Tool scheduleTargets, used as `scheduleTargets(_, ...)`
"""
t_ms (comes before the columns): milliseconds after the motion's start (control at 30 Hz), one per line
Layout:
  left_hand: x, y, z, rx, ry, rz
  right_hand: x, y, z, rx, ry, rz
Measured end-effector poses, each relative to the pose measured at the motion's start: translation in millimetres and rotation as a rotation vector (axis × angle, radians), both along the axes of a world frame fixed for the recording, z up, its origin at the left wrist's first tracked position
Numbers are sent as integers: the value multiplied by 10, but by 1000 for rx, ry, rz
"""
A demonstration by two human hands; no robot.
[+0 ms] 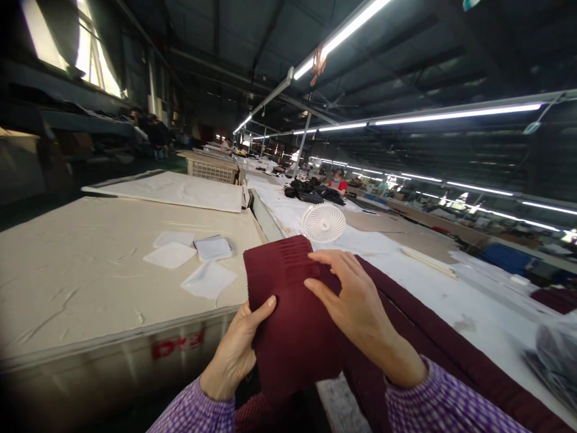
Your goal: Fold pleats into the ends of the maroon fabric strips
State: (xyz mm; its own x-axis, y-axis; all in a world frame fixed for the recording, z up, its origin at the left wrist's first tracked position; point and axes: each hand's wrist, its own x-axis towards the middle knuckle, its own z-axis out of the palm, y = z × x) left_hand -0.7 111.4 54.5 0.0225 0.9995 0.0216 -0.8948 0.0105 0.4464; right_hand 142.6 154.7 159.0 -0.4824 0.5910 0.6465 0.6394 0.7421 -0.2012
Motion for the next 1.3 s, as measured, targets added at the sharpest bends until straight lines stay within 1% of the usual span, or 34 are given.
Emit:
scheduleTargets(33,-4,-6,2,9,6,-9,4,-19,39,33,-84,37)
scheduleTargets(100,-10,-29,11,29,23,-24,7,-45,100,36,-176,71)
scheduleTargets(200,-28,-67,19,43,50,-46,20,-47,135,-40,-173,33)
scheduleTargets(467,-90,-79,-17,102,91,-45,41,-100,162,-444,12,-42)
scheduleTargets(533,-101,-71,-29,108,102,-37,26,-130,156,-569,90,-6)
scheduleTargets(600,-107,-53,-41,105,108,-32,8,-152,129,-712,157,81)
scheduleTargets(667,-103,-24,-53,95,105,-19,-14,-161,82,-803,161,150)
scheduleTargets(733,-90,18,-65,73,90,7,-49,-147,22,-782,82,118)
scheduleTargets(833,-82,98,-91,43,45,67,-137,-68,-71,-621,-95,-35)
scheduleTargets(900,-105,157,-119,35,-10,94,-213,16,-130,-515,-192,-84)
scheduleTargets(967,-162,222,-162,23,-70,105,-286,103,-187,-456,-257,-54)
scheduleTargets(1033,-248,303,-229,-4,-42,135,-340,181,-239,-453,-303,30)
scheduleTargets(1100,-357,408,-330,-46,60,213,-368,246,-282,-483,-332,79)
scheduleTargets(1167,-489,533,-469,-95,154,301,-368,303,-306,-520,-312,63)
scheduleTargets(1233,-644,657,-639,-152,208,362,-345,345,-305,-546,-226,13)
scheduleTargets(1300,-812,747,-812,-230,285,418,-304,360,-281,-604,-129,3)
